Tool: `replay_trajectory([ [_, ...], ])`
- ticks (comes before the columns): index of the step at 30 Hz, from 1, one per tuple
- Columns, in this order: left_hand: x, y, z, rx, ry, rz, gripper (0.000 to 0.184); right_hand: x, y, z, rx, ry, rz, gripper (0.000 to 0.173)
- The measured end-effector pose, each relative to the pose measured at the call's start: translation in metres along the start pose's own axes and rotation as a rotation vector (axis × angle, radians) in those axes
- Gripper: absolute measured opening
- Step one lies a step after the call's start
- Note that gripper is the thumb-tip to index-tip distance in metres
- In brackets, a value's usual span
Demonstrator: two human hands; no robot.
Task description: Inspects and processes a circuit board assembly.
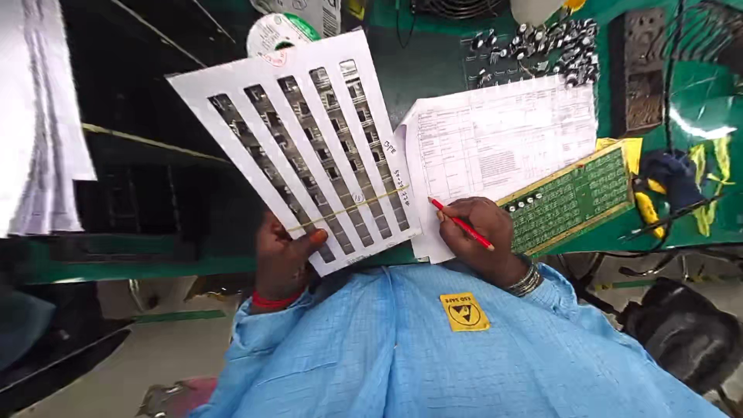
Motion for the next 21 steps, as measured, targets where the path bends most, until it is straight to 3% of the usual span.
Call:
replay_trajectory([
  [13, 0.001, -0.001, 0.001, -0.023, -0.015, -0.02, 0.047, 0.001, 0.008, -0.003, 0.177, -0.022, 0.021, 0.011],
  [18, 0.001, -0.001, 0.0, -0.035, -0.011, -0.021, 0.048, 0.007, 0.023, -0.013, -0.101, -0.015, -0.027, 0.022],
  [21, 0.002, -0.001, -0.001, -0.051, -0.025, -0.036, 0.05, 0.013, 0.035, -0.018, -0.345, -0.119, -0.116, 0.027],
])
Point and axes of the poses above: each hand's wrist, its own x-axis towards the middle knuckle, its own y-axis out of the back of the hand, z = x × y, the point moved 4 cm from there along x, towards the middle knuckle, and after that the axes turned 15 degrees about -z, right-handed, at the moved point
